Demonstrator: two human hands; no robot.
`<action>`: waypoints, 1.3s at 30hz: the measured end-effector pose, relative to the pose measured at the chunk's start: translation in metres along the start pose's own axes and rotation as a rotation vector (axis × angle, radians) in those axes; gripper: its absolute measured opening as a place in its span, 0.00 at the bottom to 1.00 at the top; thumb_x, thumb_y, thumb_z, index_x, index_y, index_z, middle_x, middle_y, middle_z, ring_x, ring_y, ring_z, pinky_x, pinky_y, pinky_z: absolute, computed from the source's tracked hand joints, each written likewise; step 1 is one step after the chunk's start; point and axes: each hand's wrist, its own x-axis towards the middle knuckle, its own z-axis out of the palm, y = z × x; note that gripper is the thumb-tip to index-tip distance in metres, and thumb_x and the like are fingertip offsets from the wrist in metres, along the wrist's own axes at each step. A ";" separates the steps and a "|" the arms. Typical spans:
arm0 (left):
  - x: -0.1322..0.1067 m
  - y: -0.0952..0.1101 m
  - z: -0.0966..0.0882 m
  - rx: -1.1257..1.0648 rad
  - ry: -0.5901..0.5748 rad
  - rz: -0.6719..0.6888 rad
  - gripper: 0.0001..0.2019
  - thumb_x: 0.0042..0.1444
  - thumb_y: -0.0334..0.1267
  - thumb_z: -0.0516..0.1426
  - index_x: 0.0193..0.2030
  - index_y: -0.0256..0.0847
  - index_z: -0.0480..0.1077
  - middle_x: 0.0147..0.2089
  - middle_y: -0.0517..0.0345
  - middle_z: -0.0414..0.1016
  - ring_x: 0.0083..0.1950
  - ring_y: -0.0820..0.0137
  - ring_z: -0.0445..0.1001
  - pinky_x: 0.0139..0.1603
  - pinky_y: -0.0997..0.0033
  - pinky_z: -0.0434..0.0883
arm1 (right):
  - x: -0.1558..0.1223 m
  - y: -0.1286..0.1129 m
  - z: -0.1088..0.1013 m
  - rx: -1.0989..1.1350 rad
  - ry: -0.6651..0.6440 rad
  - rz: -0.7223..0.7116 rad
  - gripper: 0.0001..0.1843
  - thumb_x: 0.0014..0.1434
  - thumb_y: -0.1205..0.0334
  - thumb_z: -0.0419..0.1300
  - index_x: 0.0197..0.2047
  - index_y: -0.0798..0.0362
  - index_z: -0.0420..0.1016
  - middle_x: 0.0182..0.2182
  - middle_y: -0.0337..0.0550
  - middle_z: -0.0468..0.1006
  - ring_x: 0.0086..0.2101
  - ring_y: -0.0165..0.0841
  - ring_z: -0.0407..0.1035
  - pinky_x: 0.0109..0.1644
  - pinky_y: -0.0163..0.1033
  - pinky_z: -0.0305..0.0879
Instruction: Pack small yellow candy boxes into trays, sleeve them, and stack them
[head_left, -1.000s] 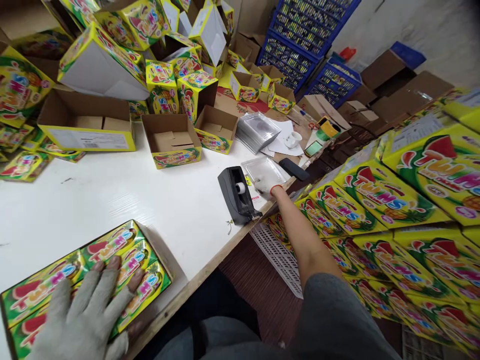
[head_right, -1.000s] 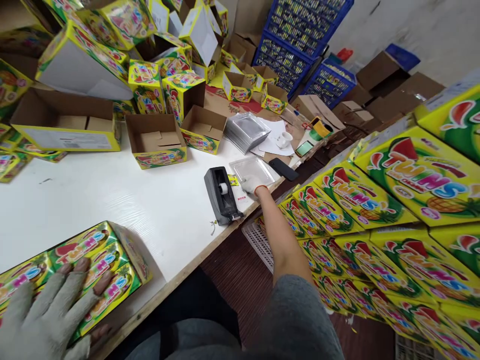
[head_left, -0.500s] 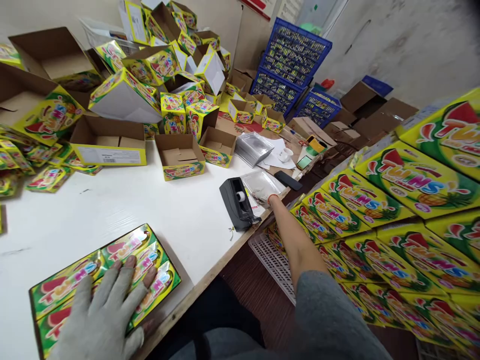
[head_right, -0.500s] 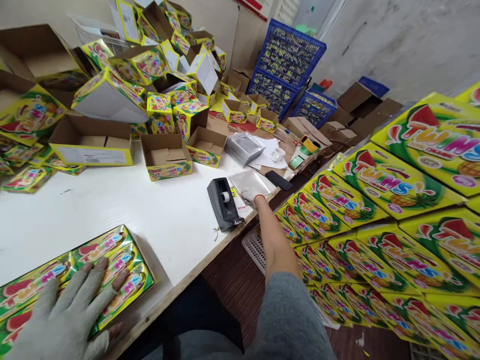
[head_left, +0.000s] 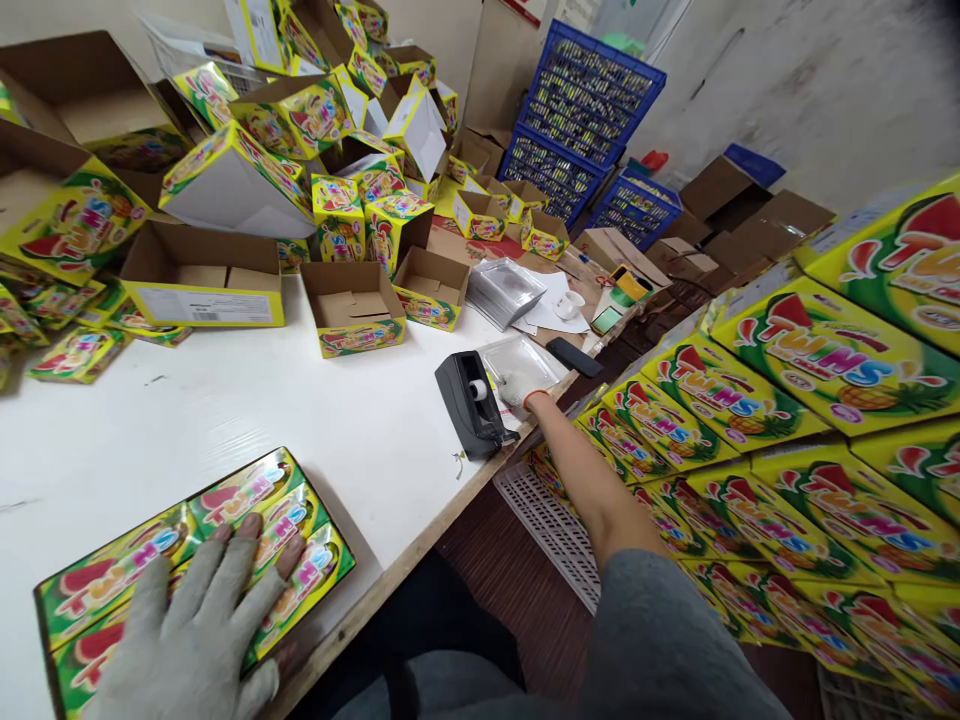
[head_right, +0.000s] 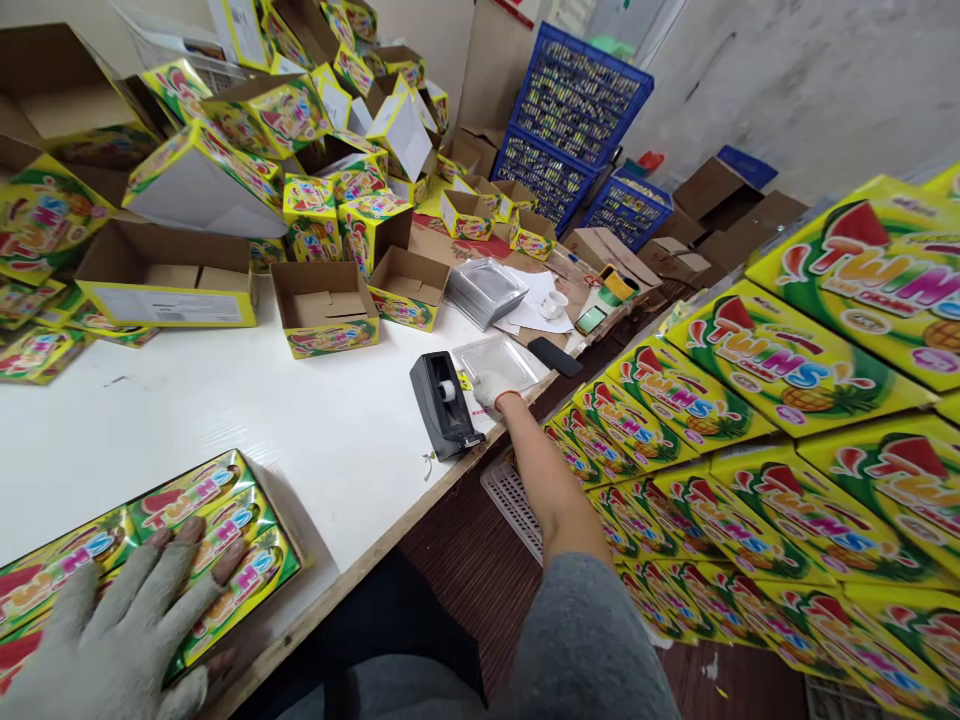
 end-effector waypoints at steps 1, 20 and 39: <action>-0.001 -0.002 0.001 -0.008 0.013 0.006 0.24 0.53 0.43 0.57 0.56 0.39 0.76 0.69 0.37 0.63 0.72 0.35 0.51 0.70 0.28 0.41 | 0.001 -0.001 -0.004 0.001 0.008 -0.004 0.20 0.66 0.54 0.60 0.58 0.55 0.70 0.54 0.48 0.73 0.49 0.40 0.71 0.53 0.51 0.71; 0.049 0.083 -0.060 -1.654 0.402 -0.513 0.32 0.58 0.54 0.60 0.66 0.45 0.64 0.66 0.47 0.68 0.64 0.53 0.69 0.63 0.53 0.71 | -0.106 -0.173 0.021 0.940 -0.796 -0.391 0.11 0.55 0.52 0.60 0.30 0.50 0.67 0.24 0.35 0.69 0.24 0.27 0.65 0.29 0.33 0.66; 0.031 0.092 -0.049 -1.880 0.482 -0.565 0.29 0.56 0.53 0.62 0.59 0.37 0.71 0.51 0.43 0.76 0.44 0.65 0.76 0.47 0.64 0.75 | -0.130 -0.161 0.045 1.040 -0.803 -0.115 0.23 0.54 0.40 0.65 0.33 0.53 0.75 0.21 0.36 0.71 0.20 0.26 0.65 0.21 0.31 0.64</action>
